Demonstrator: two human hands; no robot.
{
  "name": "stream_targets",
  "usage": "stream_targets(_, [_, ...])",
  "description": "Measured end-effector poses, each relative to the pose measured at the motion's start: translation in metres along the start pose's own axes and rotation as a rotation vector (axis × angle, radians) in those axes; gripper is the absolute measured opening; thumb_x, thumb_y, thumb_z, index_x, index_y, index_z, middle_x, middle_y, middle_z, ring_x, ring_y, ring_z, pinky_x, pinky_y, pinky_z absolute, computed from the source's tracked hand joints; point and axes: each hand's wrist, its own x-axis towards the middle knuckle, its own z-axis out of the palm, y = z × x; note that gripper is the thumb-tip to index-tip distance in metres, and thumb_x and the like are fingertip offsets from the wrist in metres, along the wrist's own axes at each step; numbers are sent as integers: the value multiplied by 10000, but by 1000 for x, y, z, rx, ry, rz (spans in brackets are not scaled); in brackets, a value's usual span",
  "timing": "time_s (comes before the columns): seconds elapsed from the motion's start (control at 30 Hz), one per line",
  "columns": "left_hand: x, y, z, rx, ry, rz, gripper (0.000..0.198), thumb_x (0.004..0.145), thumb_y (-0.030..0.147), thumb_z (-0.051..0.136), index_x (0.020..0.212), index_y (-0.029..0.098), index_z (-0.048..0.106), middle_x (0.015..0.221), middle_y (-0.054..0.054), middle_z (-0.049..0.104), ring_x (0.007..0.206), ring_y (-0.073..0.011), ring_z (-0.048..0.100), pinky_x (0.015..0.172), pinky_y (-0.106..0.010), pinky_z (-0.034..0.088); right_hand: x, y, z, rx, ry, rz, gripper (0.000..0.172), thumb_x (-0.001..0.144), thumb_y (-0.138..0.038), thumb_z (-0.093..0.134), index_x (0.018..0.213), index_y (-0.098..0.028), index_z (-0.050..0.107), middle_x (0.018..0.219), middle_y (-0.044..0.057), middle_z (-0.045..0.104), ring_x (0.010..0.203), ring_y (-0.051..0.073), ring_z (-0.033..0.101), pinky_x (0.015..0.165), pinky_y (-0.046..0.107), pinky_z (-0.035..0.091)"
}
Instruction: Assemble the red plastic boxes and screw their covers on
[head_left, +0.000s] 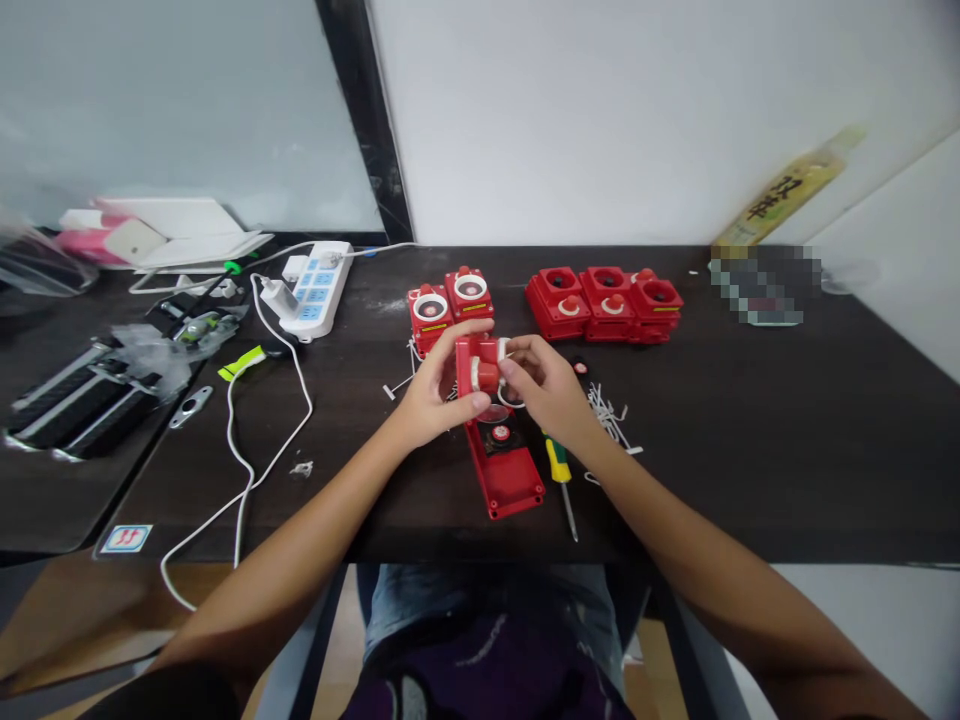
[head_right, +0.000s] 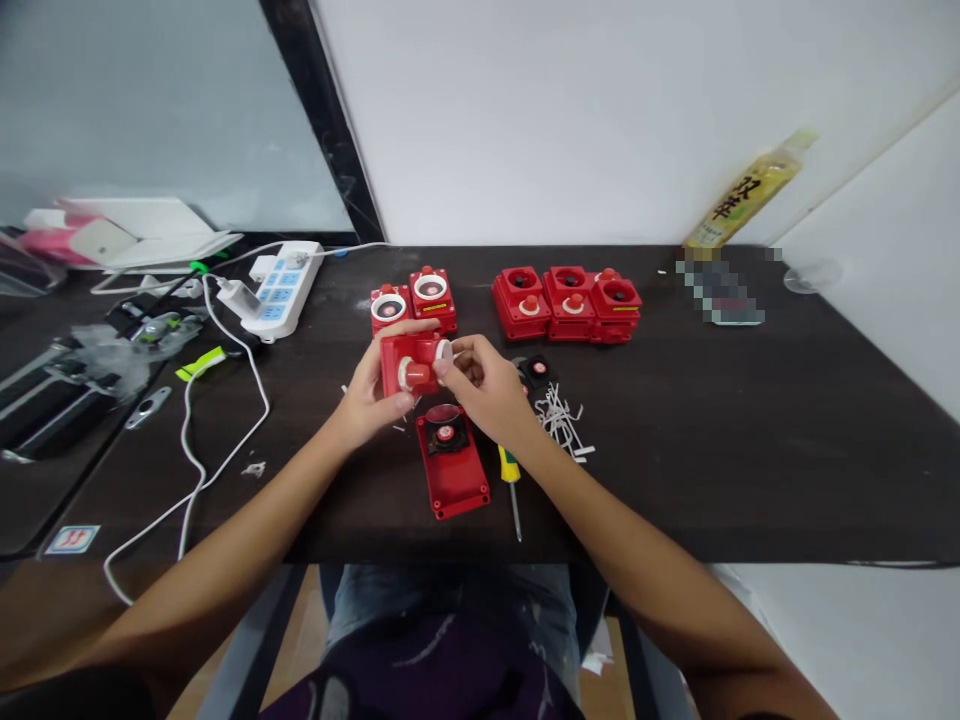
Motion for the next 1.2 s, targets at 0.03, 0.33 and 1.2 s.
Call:
stream_targets(0.03, [0, 2, 1, 21, -1, 24, 733, 819, 491, 843, 1459, 273, 559, 1484, -128, 585, 1349, -346, 596, 1173, -498, 467, 0, 1, -1, -12, -20, -16, 328, 937, -507, 675, 1072, -223, 584, 842, -3, 651, 743, 149, 631, 682, 307, 525])
stream_targets(0.33, [1, -9, 3, -114, 135, -16, 667, 825, 624, 781, 1362, 258, 626, 1448, -126, 615, 1337, -342, 609, 1159, -500, 475, -4, -9, -18, -322, -119, -369, 436, 951, -303, 649, 1372, -285, 536, 1244, 92, 604, 1032, 219, 643, 931, 417, 585])
stream_targets(1.2, [-2, -6, 5, 32, 93, 40, 651, 863, 602, 749, 1386, 235, 619, 1429, -139, 640, 1318, -346, 617, 1125, -483, 501, -7, -14, -20, -228, -11, -371, 271, 971, -246, 576, 1238, -272, 612, 1302, 111, 645, 1215, 265, 656, 908, 425, 615])
